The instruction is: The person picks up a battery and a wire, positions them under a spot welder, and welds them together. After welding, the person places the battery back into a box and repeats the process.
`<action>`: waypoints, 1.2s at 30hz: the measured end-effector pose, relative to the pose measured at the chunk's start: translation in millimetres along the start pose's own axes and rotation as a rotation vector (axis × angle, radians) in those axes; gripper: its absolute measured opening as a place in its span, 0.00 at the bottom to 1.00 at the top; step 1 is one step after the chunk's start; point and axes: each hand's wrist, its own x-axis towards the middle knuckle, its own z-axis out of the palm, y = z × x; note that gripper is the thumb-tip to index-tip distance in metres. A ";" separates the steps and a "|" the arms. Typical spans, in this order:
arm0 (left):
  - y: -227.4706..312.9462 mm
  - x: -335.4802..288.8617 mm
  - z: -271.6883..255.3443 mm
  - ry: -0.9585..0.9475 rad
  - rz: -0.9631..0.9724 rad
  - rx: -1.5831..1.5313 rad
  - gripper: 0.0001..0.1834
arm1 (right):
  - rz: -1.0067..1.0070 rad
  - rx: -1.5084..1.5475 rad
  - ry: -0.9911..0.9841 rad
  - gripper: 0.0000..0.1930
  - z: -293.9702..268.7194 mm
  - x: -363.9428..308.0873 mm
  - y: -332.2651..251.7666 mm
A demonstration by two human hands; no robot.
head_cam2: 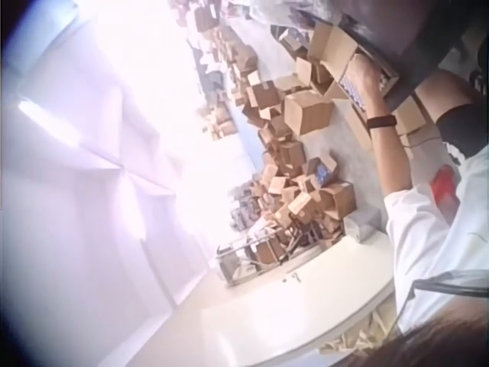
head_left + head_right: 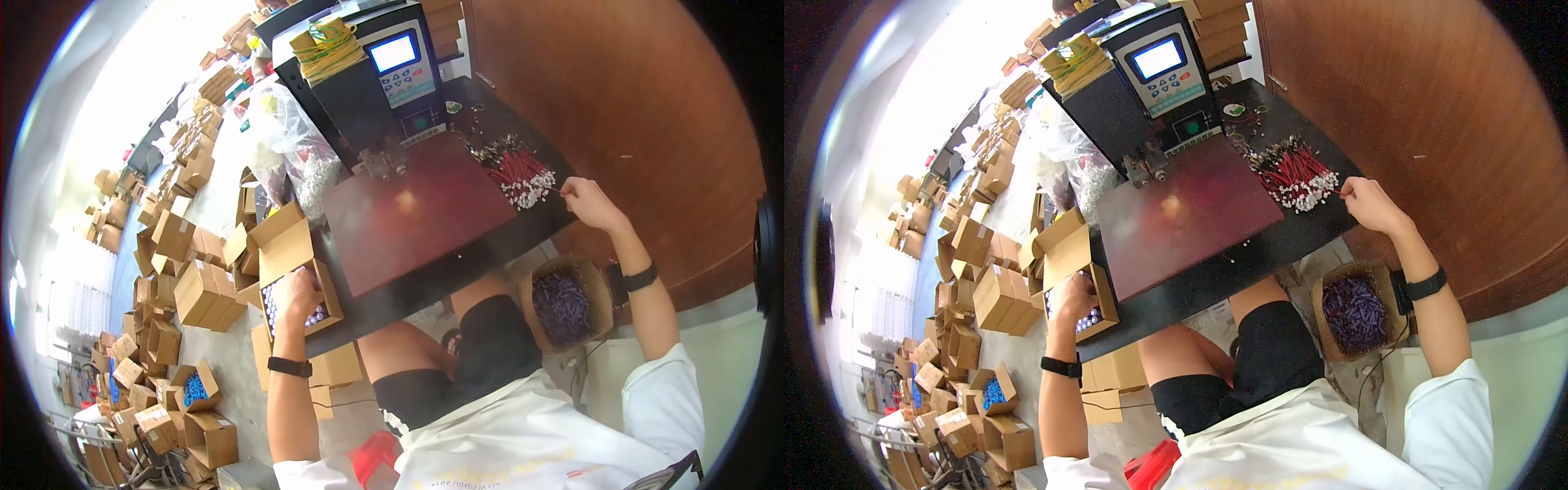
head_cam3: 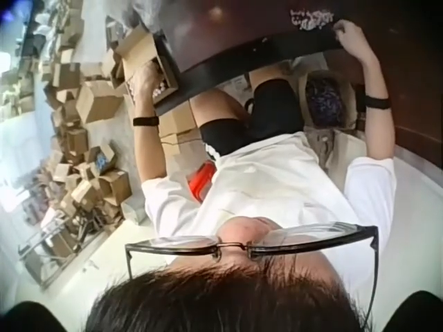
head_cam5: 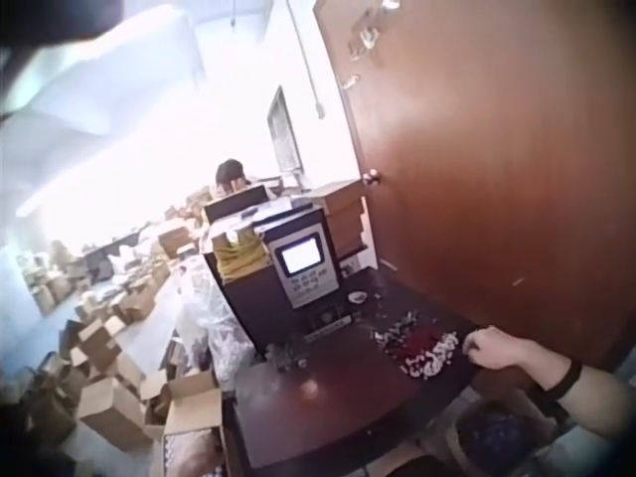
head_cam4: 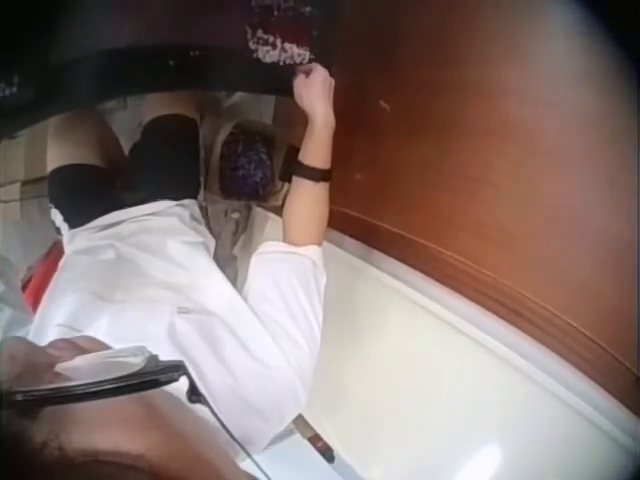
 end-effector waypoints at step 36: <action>1.9 -28.4 -21.9 0.296 -0.150 -0.156 0.08 | 0.030 0.738 0.202 0.07 -3.6 -62.5 -62.0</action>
